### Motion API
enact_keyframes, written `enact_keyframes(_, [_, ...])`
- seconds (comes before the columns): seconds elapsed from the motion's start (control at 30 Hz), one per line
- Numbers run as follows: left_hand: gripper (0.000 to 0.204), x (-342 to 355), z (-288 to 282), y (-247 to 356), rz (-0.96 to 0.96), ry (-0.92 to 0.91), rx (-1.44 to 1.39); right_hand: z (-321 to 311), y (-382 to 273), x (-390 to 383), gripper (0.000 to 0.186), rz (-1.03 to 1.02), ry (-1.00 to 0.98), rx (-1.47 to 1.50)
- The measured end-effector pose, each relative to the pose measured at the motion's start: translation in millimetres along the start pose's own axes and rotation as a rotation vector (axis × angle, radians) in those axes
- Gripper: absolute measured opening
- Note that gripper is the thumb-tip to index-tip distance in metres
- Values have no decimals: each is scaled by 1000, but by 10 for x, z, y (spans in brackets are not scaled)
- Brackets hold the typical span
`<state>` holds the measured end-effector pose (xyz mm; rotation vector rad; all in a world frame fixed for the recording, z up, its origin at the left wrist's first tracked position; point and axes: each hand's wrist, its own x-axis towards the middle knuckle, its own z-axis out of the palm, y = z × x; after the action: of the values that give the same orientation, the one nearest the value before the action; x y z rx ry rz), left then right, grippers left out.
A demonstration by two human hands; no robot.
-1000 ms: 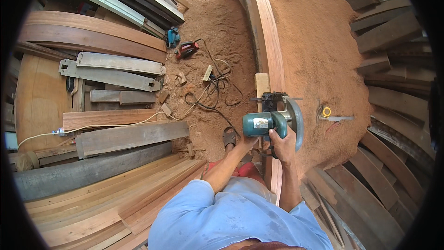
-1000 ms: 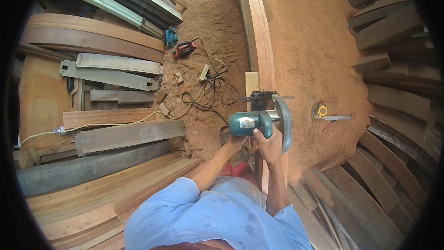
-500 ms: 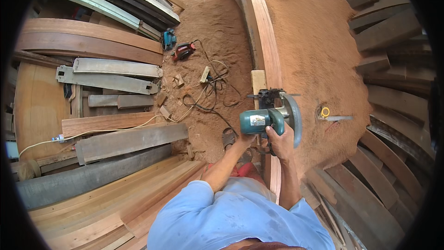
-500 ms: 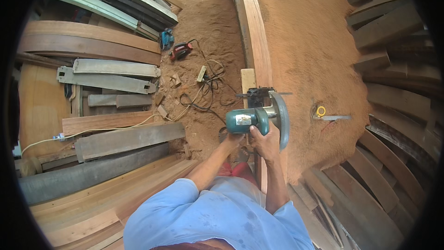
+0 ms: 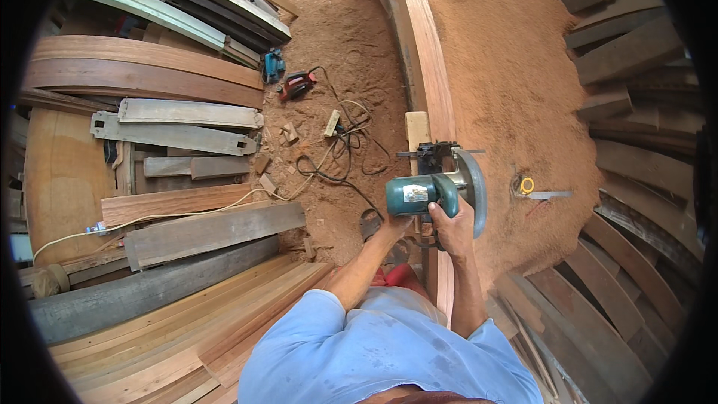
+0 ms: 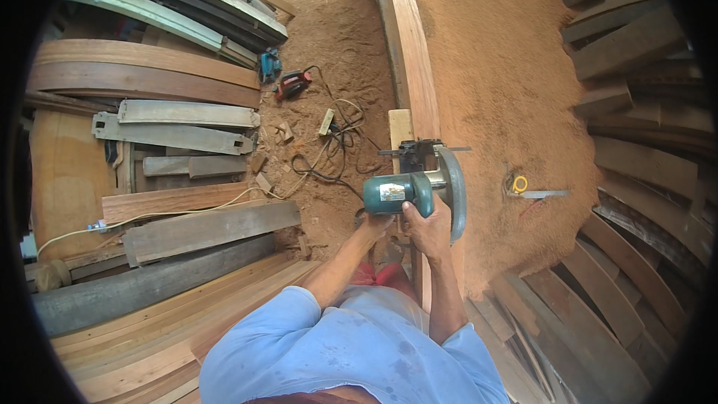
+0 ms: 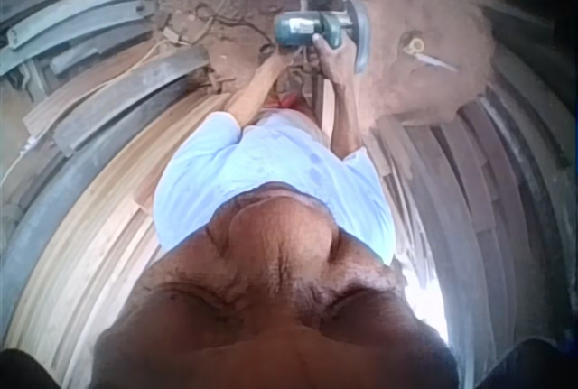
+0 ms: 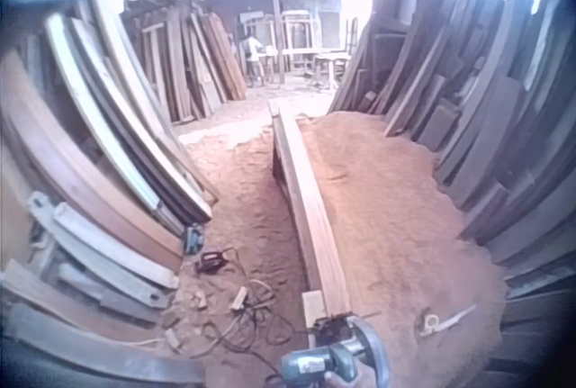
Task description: The person positions a long wooden plank on a support and uses a handheld circular saw to cut it. They guide the saw along the plank's length, creating sawdust, and then lift the cut piece to inspect the result.
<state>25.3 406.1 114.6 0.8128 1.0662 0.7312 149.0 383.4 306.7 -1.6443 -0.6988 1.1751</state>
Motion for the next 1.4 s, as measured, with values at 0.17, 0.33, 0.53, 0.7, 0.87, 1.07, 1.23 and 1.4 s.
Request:
enact_keyframes(0.17, [27, 69, -36, -67, 79, 29, 41, 2, -40, 50, 12, -3, -11, -16])
enact_keyframes(0.33, [24, 157, -44, -111, 80, 38, 54, 22, 56, 149, 12, -107, 10, -42])
enact_keyframes(0.53, [24, 231, -66, -65, 45, 24, 51, 23, 14, 224, 12, -72, -14, -35])
enact_keyframes(0.7, [25, 249, -21, 46, 9, 22, -4, 22, 23, 285, 12, -84, -2, -39])
enact_keyframes(0.87, [24, 368, -86, -37, 15, 1, -18, 64, 2, 357, 12, -109, 6, -48])
enact_keyframes(1.07, [23, 436, -60, -2, 96, -1, -45, 61, -104, 412, 13, 1, 1, -26])
enact_keyframes(1.23, [24, 537, -115, -104, 148, -2, -10, 77, -82, 483, 12, -56, 10, -54])
enact_keyframes(1.4, [28, 664, -135, -177, 151, 5, -21, 90, -35, 565, 12, -83, 2, -40])
